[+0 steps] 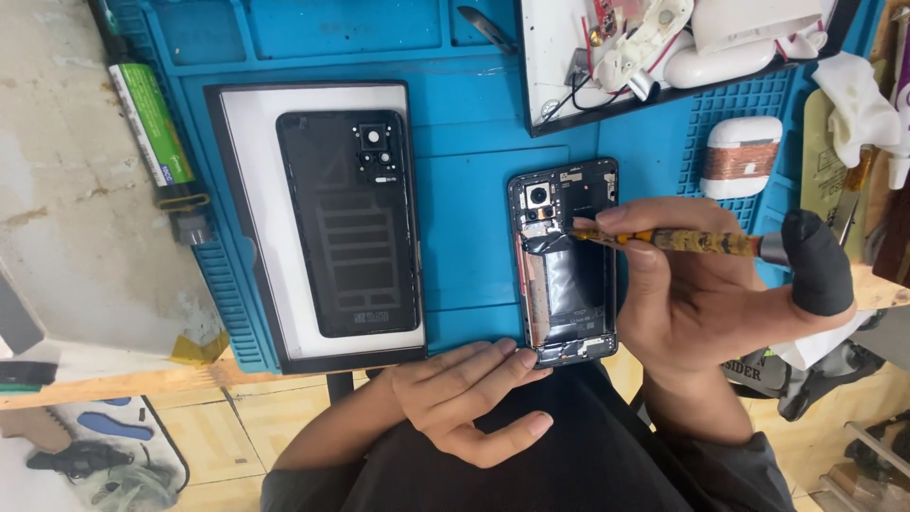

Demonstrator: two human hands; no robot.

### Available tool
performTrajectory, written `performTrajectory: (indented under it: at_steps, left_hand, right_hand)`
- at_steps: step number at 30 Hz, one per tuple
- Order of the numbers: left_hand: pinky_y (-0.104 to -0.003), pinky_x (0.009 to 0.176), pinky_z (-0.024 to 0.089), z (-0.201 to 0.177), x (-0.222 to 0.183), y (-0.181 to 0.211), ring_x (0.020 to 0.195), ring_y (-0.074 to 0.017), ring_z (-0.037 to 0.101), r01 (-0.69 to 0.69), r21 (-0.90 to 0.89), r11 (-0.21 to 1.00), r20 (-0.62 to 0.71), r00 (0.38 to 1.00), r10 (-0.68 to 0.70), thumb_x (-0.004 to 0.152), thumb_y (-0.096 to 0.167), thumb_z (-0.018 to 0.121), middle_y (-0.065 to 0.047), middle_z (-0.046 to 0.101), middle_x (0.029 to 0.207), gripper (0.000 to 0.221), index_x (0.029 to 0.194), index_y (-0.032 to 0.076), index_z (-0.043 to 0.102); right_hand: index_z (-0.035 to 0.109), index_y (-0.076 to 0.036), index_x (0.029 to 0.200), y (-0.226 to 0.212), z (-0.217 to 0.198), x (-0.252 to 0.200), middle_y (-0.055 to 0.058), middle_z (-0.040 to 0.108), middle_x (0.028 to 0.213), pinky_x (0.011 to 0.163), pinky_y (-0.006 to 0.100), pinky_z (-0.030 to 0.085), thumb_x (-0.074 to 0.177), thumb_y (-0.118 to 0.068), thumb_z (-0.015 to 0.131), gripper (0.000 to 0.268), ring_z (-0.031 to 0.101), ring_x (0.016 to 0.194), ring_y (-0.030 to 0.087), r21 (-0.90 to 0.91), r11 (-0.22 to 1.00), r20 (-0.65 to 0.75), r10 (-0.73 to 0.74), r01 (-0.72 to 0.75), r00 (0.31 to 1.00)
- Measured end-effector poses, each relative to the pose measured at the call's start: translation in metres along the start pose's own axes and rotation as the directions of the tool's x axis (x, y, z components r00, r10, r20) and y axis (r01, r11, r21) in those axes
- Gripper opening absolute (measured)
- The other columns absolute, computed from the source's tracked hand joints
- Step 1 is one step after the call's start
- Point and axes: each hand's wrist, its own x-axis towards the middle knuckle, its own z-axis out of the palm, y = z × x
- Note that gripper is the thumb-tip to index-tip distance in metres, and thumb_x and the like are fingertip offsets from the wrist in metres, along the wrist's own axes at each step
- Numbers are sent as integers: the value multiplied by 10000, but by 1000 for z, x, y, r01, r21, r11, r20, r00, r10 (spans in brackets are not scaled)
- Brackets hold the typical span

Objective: Disassembling a smartphone by removing screws and internal components at a repair bench.

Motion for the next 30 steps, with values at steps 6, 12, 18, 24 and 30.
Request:
performTrajectory:
  at_steps: [6,12,18,24,30]
  left_hand:
    - [-176,816,709,-2,-3,2,914,-78,886,5,-2,1000,16,1000,-5,1029,270,1002,6,873,1095,565,1395,225,574]
    - [-187,825,719,-3,0,2,910,-85,881,15,-12,1000,23,1000,-15,1028,246,993,-4,868,1099,532,1380,219,596]
    - [-203,853,720,-6,4,4,934,-109,877,35,-15,999,34,999,-34,1048,240,955,-25,858,1128,456,1365,200,630]
    - [-330,917,763,-24,18,18,982,-230,880,202,-211,957,56,979,-194,1024,235,962,-122,828,1148,485,1363,106,641]
    - [-437,1328,624,-23,84,27,1470,-296,688,568,-449,690,60,790,-610,1116,109,827,-126,650,1525,521,1544,73,532]
  right_hand:
    - [184,-341,1606,9,0,0,443,594,1018,758,580,637,1174,14,483,634,707,887,545,-56,994,-19,-90,89,996]
    - [537,-39,1302,9,-23,-19,148,652,1231,1195,504,635,1019,-126,826,414,786,1204,339,-100,994,224,72,-51,972]
    - [666,119,1135,1,-14,-4,311,737,1123,1193,676,628,1057,41,725,125,810,1032,458,-76,994,153,-72,84,986]
    - [217,-297,1685,15,-21,-4,380,619,1231,1222,726,563,1127,105,594,784,692,1115,504,107,950,109,-304,292,947]
    - [420,-62,1454,26,-17,-12,303,675,1163,1398,644,417,1183,-98,588,321,794,1078,519,144,927,-8,-348,346,937]
